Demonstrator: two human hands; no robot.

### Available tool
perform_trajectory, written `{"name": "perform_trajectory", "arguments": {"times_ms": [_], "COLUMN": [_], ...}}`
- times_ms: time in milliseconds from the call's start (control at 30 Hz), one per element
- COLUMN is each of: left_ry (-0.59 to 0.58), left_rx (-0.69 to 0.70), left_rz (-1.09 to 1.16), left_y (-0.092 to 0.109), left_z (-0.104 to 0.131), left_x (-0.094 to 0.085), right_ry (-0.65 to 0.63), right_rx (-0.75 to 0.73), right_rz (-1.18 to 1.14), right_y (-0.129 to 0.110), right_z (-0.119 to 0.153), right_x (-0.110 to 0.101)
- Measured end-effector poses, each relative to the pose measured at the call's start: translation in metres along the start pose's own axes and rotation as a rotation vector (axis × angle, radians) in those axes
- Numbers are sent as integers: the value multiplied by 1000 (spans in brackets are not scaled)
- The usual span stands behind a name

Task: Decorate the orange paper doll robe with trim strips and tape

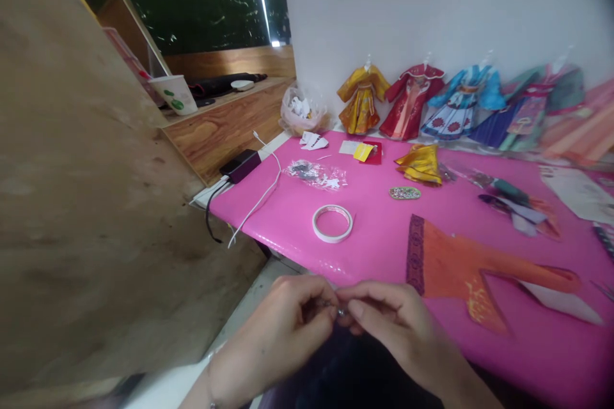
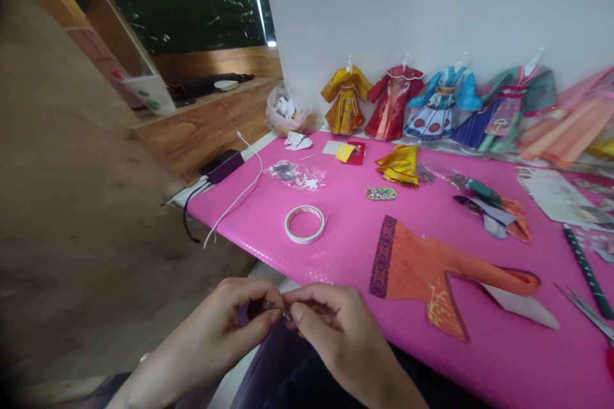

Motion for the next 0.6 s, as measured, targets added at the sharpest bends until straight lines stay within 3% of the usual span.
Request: {"name": "perform_trajectory", "arguments": {"times_ms": [433,600], "left_ry": [-58,11], "left_rx": [-28,-81], "left_rz": [-77,-7], "left_y": [-5,-16], "left_z": [-3,-8], "left_x": [4,-1], "right_ry": [17,17], "right_rx": [115,178], "right_rz": [194,9], "right_y": [7,13], "right_z": [-6,-4], "right_x": [0,1]}}
Point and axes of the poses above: each hand's wrist, its own z-axis away from the middle knuckle, its own x-axis out of the palm, y = z × x, the point moved 4 cm from there along -z, towards the middle knuckle, and after that the axes turned 6 degrees about y, right-handed, at the moved point
